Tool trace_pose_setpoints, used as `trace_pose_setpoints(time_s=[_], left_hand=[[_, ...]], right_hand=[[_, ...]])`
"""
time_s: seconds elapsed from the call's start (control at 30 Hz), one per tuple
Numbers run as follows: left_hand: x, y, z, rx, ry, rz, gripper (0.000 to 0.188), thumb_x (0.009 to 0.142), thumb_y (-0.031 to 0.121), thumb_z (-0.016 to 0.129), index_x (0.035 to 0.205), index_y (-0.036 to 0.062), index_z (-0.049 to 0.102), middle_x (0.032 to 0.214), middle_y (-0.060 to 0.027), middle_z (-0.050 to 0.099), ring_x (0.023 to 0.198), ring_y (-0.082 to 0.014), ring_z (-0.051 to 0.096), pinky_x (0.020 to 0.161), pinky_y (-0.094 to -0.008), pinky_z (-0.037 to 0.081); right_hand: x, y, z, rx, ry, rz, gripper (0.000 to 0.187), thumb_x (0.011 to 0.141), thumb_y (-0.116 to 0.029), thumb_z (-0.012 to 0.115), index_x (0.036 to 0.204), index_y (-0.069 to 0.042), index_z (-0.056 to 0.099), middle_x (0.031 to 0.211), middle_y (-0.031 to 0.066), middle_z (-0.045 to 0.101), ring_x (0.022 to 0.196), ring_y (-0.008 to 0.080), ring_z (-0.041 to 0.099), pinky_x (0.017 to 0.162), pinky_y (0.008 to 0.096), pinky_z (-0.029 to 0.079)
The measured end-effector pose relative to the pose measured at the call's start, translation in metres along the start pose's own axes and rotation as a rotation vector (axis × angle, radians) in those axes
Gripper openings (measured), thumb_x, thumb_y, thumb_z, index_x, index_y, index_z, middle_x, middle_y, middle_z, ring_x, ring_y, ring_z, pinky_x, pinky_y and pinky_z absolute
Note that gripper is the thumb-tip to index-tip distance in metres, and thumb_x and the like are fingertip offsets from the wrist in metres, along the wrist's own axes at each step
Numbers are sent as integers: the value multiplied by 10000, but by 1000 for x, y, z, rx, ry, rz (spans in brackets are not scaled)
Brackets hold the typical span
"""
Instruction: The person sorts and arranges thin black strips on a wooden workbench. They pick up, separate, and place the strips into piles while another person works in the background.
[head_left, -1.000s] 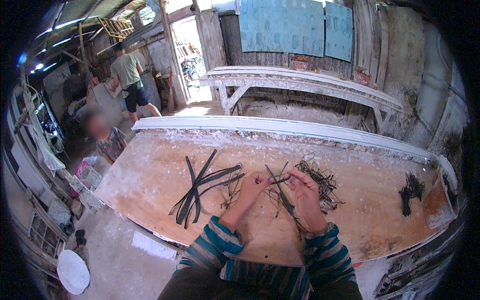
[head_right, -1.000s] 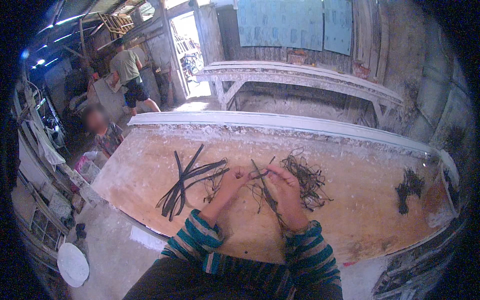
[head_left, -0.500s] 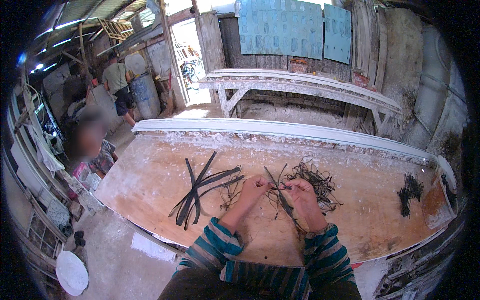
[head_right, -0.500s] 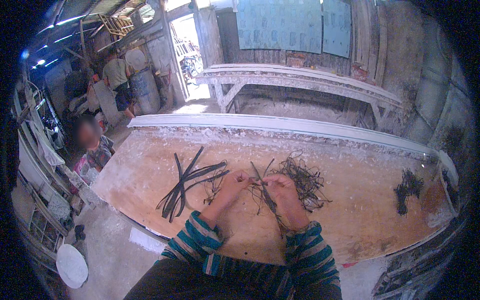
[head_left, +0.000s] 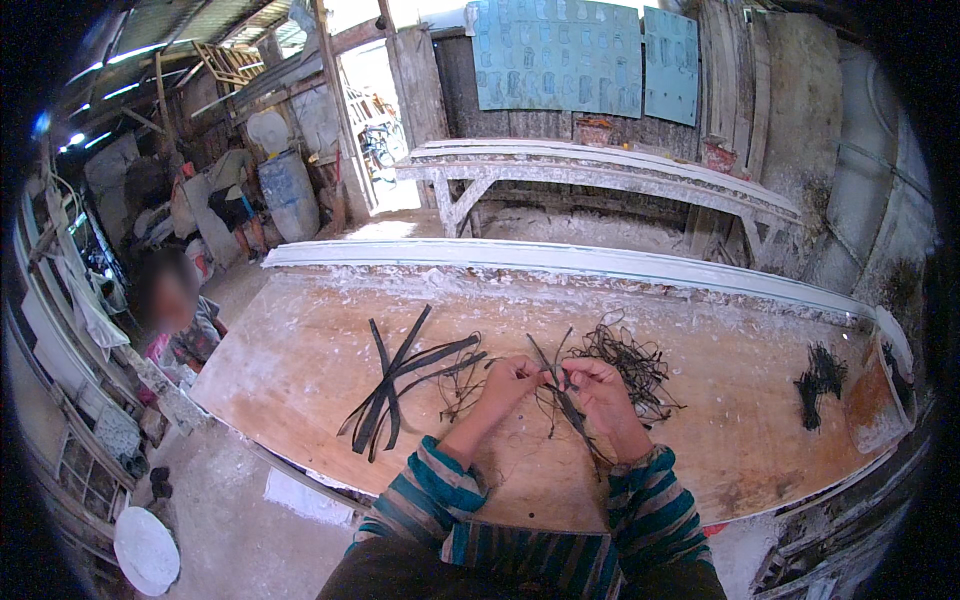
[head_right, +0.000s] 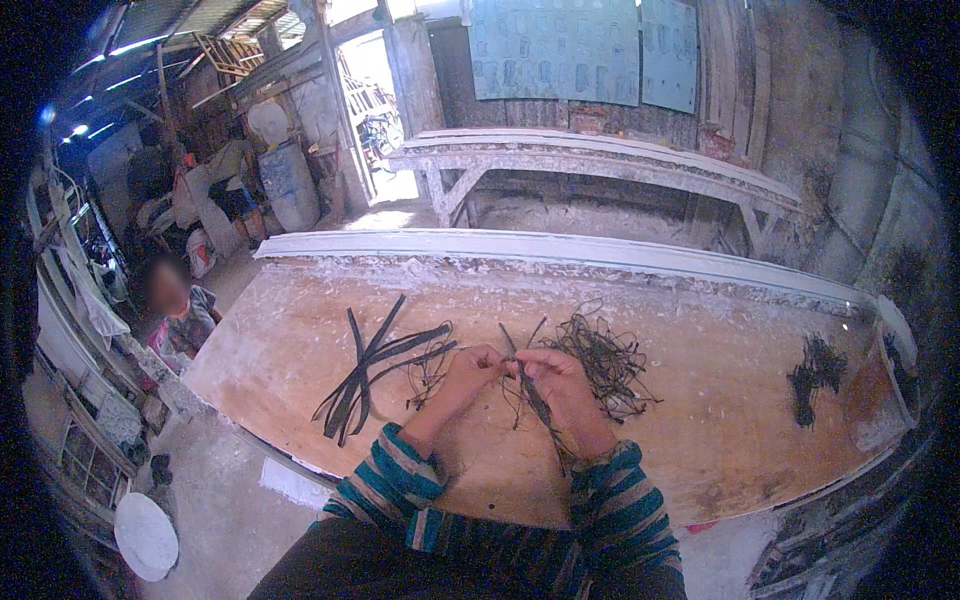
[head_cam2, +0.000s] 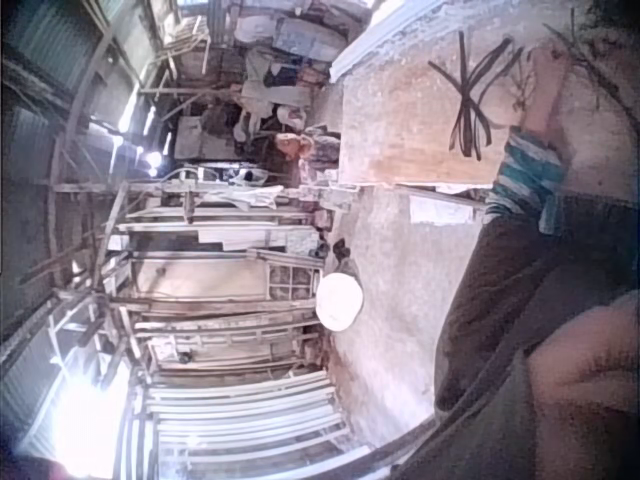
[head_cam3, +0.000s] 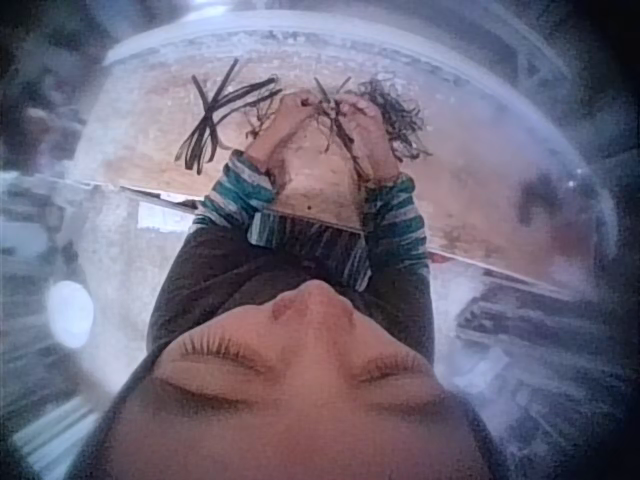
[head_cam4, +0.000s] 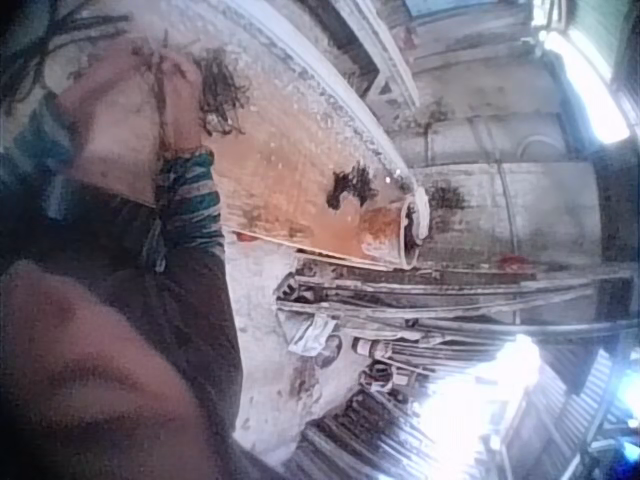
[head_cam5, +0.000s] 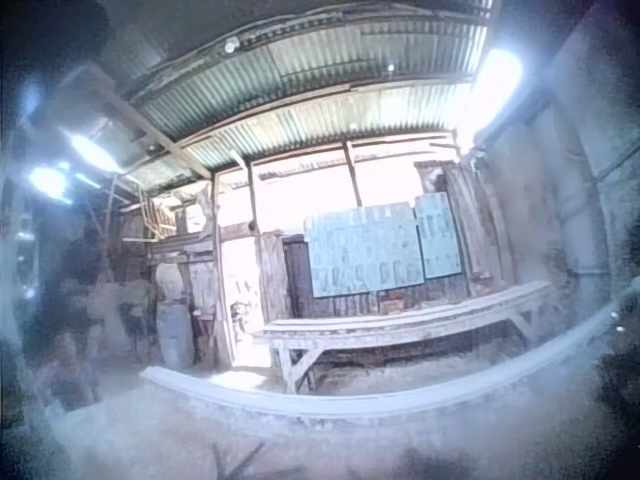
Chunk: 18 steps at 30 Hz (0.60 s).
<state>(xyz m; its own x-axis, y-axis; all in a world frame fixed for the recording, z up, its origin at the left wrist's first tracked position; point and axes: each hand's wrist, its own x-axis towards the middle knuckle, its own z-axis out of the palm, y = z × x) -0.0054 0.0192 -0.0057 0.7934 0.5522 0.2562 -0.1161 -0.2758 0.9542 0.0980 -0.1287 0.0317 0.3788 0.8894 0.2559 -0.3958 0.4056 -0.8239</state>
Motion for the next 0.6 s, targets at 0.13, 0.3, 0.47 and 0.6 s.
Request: trace_pose_setpoints(time_s=[0.13, 0.3, 0.47, 0.6], left_hand=[[-2, 10, 1, 39, -33, -22, 174, 756, 151, 688, 697, 28, 581, 575, 22, 518, 534, -51, 446, 490, -212, 347], [-1, -2, 1, 11, -69, 17, 183, 752, 165, 695, 680, 43, 579, 582, 43, 503, 539, -40, 431, 486, -210, 337], [-2, 9, 0, -6, -145, -32, 204, 770, 176, 681, 656, 57, 560, 590, 56, 487, 548, -34, 413, 490, -204, 319], [-3, 9, 2, -176, -158, -66, 214, 789, 173, 664, 652, 61, 544, 607, 53, 486, 560, -33, 414, 514, -199, 321]], right_hand=[[-2, 0, 2, -39, 8, -27, 226, 806, -37, 597, 1021, 31, 592, 937, 105, 627, 845, 172, 590, 759, 280, 467], [-1, -2, 5, 72, -6, -25, 223, 800, -22, 602, 1019, 23, 590, 941, 96, 624, 852, 148, 587, 764, 261, 461], [-1, -5, 7, -64, 70, -54, 236, 811, 15, 571, 1046, -3, 564, 842, 34, 589, 801, 128, 566, 712, 224, 450], [6, 0, -2, -315, 146, -89, 309, 767, 8, 617, 1068, -27, 555, 788, -6, 555, 737, 91, 535, 654, 209, 423]])
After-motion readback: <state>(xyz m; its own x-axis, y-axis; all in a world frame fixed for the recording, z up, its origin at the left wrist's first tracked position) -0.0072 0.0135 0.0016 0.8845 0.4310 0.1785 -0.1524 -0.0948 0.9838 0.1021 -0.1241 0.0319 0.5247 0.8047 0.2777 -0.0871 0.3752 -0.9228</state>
